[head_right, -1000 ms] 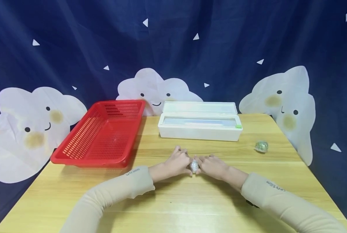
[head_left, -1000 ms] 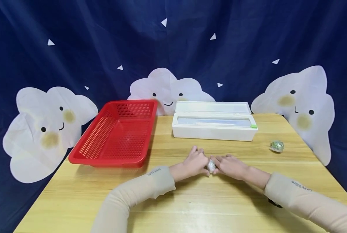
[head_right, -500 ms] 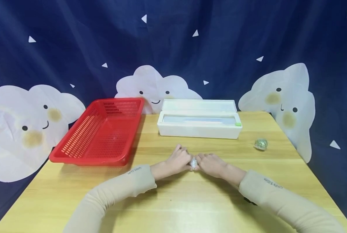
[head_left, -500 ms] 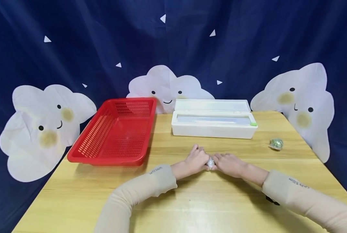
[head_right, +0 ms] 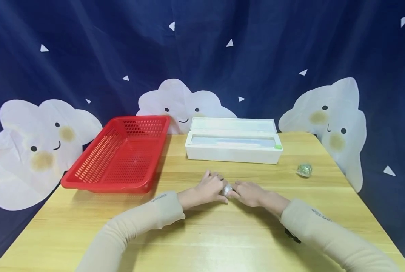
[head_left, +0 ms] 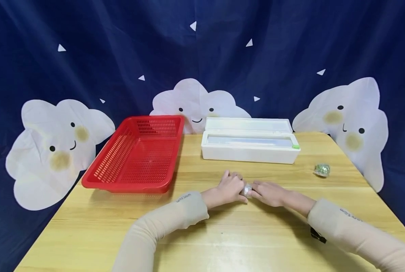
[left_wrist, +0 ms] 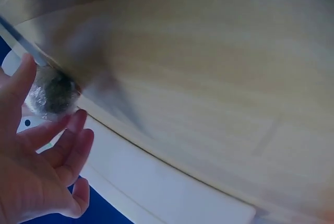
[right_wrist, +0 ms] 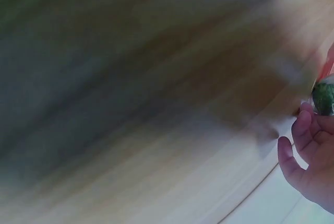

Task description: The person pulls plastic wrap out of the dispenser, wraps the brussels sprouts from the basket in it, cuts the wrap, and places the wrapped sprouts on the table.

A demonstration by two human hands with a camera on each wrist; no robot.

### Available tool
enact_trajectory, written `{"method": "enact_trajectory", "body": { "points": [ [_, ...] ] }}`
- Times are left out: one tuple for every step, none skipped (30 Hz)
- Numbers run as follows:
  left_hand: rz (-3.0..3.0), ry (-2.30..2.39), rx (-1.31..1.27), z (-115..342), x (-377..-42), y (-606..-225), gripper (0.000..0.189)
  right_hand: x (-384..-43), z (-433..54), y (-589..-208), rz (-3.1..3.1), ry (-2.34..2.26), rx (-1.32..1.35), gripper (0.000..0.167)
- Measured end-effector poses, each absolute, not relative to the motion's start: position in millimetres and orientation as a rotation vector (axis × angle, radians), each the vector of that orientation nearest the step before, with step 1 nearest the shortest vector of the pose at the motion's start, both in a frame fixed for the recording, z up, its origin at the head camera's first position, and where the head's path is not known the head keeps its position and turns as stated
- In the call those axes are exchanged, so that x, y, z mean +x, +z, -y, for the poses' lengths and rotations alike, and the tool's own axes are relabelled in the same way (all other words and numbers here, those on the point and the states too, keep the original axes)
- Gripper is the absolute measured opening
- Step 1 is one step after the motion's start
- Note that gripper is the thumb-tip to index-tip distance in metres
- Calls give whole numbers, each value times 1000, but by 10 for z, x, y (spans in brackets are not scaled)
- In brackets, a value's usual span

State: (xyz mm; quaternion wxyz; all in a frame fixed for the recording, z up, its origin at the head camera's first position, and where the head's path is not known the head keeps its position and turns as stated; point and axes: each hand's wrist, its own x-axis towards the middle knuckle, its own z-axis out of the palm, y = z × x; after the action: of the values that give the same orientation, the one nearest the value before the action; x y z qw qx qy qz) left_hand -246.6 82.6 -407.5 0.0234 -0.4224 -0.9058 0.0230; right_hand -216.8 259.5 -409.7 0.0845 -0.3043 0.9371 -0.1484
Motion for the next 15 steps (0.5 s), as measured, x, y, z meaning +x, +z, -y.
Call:
{"method": "enact_trajectory", "body": {
  "points": [
    [2809,48,-1314,-821,-2466,-4086,58,-2162,-2597,-4099,-2791,-448,-893,34],
    [2811,11,-1321,-815,-2469,-4095,60,-2155,-2598,-4099,-2788,-456,-885,34],
    [2809,-28,-1330,-808,-2471,-4097,62,-2150,-2605,-4099,-2784,-470,-870,35],
    [2804,-72,-1338,-800,-2477,-4100,63,-2148,-2613,-4099,-2776,-496,-856,37],
    [2800,-113,-1345,-791,-2478,-4090,62,-2145,-2619,-4092,-2766,-540,-830,37],
    [2795,-158,-1352,-780,-2480,-4082,60,-2144,-2630,-4086,-2755,-595,-799,38],
    [2790,-197,-1361,-772,-2482,-4074,58,-2145,-2639,-4082,-2743,-658,-771,39],
    [2788,-230,-1374,-763,-2486,-4066,53,-2145,-2646,-4076,-2730,-727,-745,39],
    [2793,-266,-1386,-756,-2491,-4061,48,-2145,-2649,-4070,-2720,-796,-713,40],
    [2807,-306,-1393,-748,-2496,-4057,44,-2147,-2648,-4065,-2712,-864,-692,40],
    [2820,-346,-1398,-742,-2501,-4057,40,-2149,-2644,-4061,-2713,-926,-669,40],
    [2838,-392,-1394,-736,-2506,-4059,39,-2151,-2640,-4056,-2725,-971,-657,41],
    [2858,-450,-1385,-731,-2513,-4061,37,-2151,-2630,-4050,-2740,-1015,-646,41],
    [2877,-513,-1369,-725,-2521,-4062,35,-2153,-2619,-4048,-2761,-1050,-637,40],
    [2895,-587,-1343,-721,-2529,-4064,34,-2152,-2608,-4048,-2786,-1077,-625,40]
  ]
}}
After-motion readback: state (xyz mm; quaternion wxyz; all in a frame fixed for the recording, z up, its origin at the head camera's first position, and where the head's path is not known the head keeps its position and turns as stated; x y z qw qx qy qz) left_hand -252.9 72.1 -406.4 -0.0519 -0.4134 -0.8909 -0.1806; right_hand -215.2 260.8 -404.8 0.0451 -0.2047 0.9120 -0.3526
